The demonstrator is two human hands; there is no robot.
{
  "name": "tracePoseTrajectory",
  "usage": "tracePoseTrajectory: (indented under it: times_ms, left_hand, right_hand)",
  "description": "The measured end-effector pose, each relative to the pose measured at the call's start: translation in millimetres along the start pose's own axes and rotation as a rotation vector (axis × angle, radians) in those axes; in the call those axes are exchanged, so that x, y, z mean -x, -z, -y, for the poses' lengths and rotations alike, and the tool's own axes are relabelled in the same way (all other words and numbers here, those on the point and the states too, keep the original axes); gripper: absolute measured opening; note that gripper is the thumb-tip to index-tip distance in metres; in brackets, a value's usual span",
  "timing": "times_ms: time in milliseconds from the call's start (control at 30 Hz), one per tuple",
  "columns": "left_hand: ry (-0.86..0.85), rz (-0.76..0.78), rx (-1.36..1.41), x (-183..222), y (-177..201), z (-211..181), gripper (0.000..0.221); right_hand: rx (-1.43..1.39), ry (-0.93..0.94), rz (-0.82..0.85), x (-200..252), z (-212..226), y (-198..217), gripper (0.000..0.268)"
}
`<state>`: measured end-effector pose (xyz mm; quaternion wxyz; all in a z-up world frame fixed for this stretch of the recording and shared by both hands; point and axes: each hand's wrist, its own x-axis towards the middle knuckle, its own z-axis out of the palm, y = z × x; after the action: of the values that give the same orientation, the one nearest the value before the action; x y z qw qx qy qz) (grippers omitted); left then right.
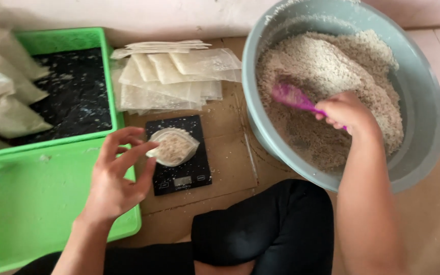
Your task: The person is portioning grains by scooping them from a large basin into a small container and weighing them on a digital scale.
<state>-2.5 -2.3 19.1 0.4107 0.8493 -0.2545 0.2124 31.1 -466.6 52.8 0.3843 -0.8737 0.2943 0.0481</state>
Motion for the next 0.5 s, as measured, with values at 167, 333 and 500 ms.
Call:
tracePoseTrajectory:
  times_ms: [167, 333, 500]
  left_hand:
    - [-0.005, 0.095, 0.054, -4, 4, 0, 0.026]
    - [-0.018, 0.096, 0.011, -8, 4, 1, 0.035]
    - [0.004, 0.097, -0.02, -6, 7, 1, 0.042]
  right_hand:
    - [0.6, -0.204, 0.141, 30, 51, -6, 0.023]
    - [0.5, -0.05, 0.208, 14, 43, -15, 0.046]
    - [0.391, -0.105, 0.248, 12, 39, -22, 0.026]
